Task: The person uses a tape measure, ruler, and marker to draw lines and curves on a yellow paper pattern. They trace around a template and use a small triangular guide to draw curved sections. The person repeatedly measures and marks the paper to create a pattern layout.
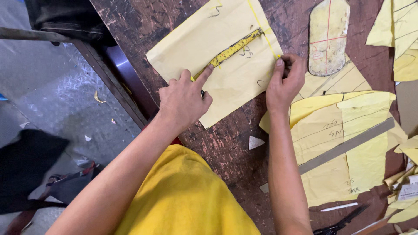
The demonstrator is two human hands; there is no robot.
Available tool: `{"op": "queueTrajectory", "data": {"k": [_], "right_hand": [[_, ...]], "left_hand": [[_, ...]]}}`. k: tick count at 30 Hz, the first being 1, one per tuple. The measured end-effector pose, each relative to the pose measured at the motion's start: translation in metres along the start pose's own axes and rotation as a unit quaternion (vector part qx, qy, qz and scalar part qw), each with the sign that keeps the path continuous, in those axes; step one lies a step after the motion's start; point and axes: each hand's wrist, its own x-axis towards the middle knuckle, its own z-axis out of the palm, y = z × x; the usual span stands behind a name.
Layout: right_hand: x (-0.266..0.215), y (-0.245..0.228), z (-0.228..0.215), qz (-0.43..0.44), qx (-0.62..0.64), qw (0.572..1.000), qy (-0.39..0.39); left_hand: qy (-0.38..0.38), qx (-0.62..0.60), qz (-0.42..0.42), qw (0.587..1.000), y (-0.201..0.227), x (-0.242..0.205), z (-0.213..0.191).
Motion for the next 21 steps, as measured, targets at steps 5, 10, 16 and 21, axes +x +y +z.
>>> {"op": "queueTrajectory", "data": {"k": [5,10,16,21], "right_hand": [[-0.002,0.001,0.006,-0.038,-0.058,0.997,0.018],[-0.004,0.001,0.009,-0.049,-0.071,0.996,0.033],[-0.004,-0.004,0.007,-0.038,-0.083,0.995,0.031],[-0.004,-0.006,0.006,-0.056,-0.106,0.992,0.046]], "left_hand": [[0.014,0.000,-0.003,1.000,0.001,-0.001,0.002],[0.009,-0.008,-0.003,1.000,0.000,0.000,0.000],[0.005,-0.048,0.009,0.999,-0.007,-0.002,-0.008],[0.028,-0.110,0.014,0.993,-0.024,-0.003,-0.022]]}}
